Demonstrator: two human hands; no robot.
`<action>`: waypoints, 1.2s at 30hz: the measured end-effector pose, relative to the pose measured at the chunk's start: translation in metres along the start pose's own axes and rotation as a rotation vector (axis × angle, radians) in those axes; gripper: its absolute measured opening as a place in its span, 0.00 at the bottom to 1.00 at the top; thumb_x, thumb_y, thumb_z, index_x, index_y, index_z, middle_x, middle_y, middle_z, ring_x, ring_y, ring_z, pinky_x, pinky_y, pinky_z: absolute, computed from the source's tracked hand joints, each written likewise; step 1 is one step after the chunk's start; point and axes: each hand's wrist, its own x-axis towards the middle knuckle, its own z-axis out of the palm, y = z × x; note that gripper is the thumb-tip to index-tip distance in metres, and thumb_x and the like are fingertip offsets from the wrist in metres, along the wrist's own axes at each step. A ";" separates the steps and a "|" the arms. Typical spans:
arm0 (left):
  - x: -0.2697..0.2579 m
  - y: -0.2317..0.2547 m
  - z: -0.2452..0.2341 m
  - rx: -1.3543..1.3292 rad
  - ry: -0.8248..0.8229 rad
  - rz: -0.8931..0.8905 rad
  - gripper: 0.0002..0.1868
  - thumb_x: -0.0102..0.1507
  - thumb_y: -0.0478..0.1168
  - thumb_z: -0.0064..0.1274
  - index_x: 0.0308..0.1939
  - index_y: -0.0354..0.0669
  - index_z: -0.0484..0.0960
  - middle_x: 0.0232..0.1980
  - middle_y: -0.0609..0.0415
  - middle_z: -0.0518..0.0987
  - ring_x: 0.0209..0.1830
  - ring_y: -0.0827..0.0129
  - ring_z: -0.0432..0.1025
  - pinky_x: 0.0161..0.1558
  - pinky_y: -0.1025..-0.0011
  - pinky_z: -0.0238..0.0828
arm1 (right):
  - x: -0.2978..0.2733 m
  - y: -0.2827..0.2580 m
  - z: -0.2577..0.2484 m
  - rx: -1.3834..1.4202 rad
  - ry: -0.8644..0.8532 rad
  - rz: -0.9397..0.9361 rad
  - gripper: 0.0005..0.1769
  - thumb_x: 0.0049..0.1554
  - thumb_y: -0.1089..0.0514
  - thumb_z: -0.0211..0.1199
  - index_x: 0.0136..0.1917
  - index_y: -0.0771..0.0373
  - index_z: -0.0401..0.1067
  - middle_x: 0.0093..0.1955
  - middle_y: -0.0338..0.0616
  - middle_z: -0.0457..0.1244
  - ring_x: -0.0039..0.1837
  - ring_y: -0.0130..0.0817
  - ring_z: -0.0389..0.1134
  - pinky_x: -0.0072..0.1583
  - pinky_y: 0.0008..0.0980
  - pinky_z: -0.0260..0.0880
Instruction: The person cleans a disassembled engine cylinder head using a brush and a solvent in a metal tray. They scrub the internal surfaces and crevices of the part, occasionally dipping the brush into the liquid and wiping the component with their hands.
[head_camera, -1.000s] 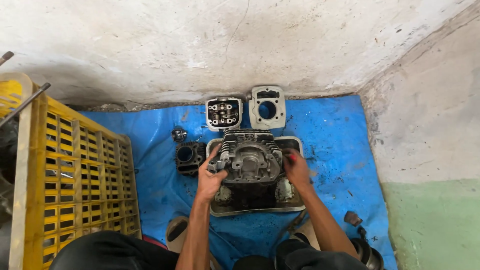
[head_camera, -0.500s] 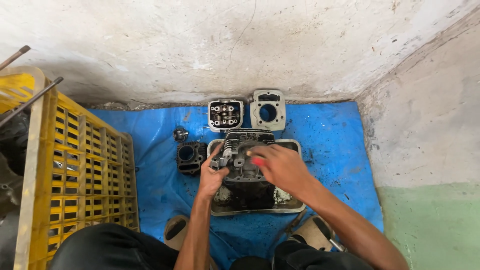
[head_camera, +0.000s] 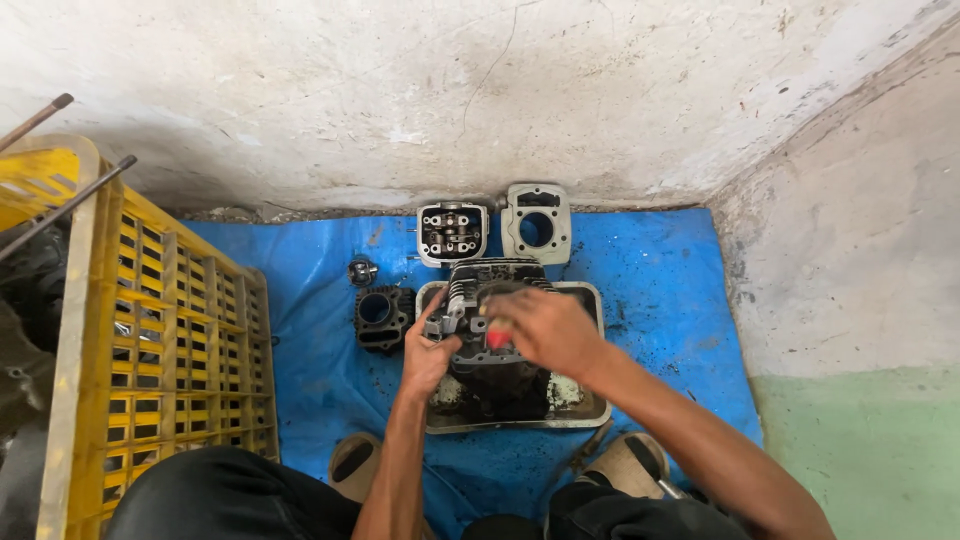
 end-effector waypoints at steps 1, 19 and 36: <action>-0.001 0.001 0.000 0.003 0.002 0.001 0.47 0.52 0.15 0.48 0.76 0.45 0.68 0.48 0.46 0.85 0.27 0.75 0.71 0.24 0.80 0.64 | 0.003 -0.012 -0.009 0.003 0.002 -0.001 0.06 0.62 0.60 0.66 0.53 0.58 0.78 0.51 0.43 0.74 0.48 0.36 0.76 0.42 0.30 0.76; -0.005 0.019 0.008 -0.112 -0.020 0.016 0.44 0.53 0.16 0.46 0.74 0.41 0.68 0.54 0.48 0.83 0.44 0.72 0.79 0.44 0.75 0.78 | 0.018 -0.037 -0.050 0.262 -0.059 0.234 0.12 0.54 0.60 0.69 0.53 0.57 0.81 0.53 0.40 0.73 0.52 0.39 0.77 0.54 0.35 0.77; 0.001 0.002 -0.004 -0.116 -0.022 0.048 0.45 0.52 0.15 0.47 0.75 0.41 0.69 0.50 0.50 0.85 0.33 0.78 0.75 0.30 0.80 0.70 | 0.005 -0.028 -0.012 0.103 0.006 -0.085 0.08 0.54 0.61 0.65 0.48 0.54 0.78 0.60 0.41 0.73 0.61 0.40 0.75 0.63 0.37 0.75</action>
